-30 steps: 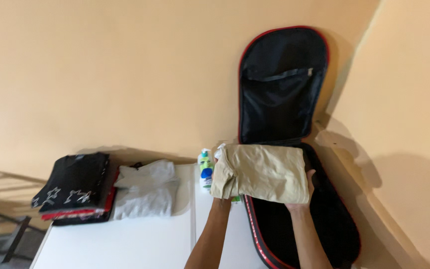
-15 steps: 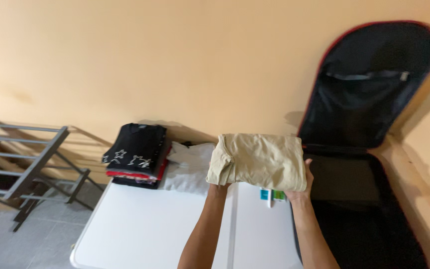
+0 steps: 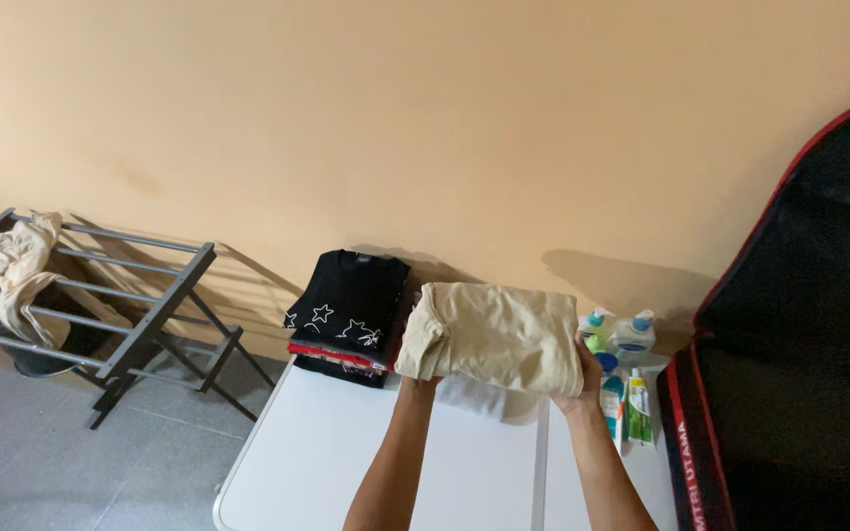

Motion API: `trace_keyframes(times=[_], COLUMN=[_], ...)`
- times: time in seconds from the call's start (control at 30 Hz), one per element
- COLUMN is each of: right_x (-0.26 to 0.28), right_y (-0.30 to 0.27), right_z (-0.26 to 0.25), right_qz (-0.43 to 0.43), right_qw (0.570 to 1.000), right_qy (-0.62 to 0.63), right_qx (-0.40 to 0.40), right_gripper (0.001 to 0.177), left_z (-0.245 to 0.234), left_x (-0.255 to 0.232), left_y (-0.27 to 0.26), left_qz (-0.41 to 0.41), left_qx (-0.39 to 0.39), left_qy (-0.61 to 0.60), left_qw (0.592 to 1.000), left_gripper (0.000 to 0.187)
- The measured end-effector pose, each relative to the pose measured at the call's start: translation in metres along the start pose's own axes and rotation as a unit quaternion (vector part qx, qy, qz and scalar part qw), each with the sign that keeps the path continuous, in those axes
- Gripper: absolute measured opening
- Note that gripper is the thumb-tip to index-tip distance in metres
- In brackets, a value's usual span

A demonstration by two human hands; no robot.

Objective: The person unpacks a suitcase placed on a white cabinet, removing folded clothes and toiletries one by one. The person stacks the clothes on the cabinet surface and leaves the toiletries beside the suitcase. The suitcase is then closed.

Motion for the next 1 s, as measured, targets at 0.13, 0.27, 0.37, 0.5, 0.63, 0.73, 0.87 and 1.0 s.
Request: trace_keyframes(times=[0.13,0.27,0.37,0.5,0.63,0.73,0.87,1.0], right_x=[-0.029,-0.059,-0.075,-0.093,-0.102,-0.107,-0.114,-0.117], right_y=[0.018,0.030,0.032,0.035,0.042,0.042,0.044,0.043], right_z=[-0.021,-0.043,-0.062,-0.080,-0.087,-0.090,-0.091,-0.099], right_qz=[-0.001,0.020,0.024,0.037,0.048,0.050,0.071,0.066], right_qw=[0.998,0.992,0.985,0.977,0.972,0.966,0.959,0.952], right_qy=[-0.046,-0.075,-0.103,-0.105,-0.103,-0.108,-0.119,-0.133], right_qx=[-0.048,-0.096,-0.139,-0.180,-0.206,-0.229,-0.248,-0.269], right_gripper=[0.039,0.040,0.037,0.038,0.040,0.039,0.037,0.042], left_z=[-0.039,-0.067,-0.071,-0.090,-0.108,-0.125,-0.143,-0.157], left_x=[0.014,0.026,0.042,0.063,0.095,0.121,0.153,0.175], left_y=[0.005,0.008,0.013,0.019,0.025,0.033,0.032,0.007], left_qz=[0.009,0.034,0.018,-0.016,0.004,0.020,-0.025,-0.100], left_qx=[0.012,0.030,0.104,0.096,0.104,0.085,0.032,-0.084], left_qy=[0.027,0.087,-0.165,-0.101,-0.102,0.064,0.058,-0.122], left_qw=[1.000,0.995,0.981,0.990,0.989,0.994,0.998,0.984], left_gripper=[0.099,0.102,0.111,0.116,0.112,0.101,0.086,0.071])
Point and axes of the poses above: each hand's wrist, its own y-axis towards the middle knuckle, its own z-axis out of the palm, x = y × z, the point moved 7 cm from there along y, towards the middle knuckle, and after that the axes turned 12 degrees about x, right-handed, at the moved point
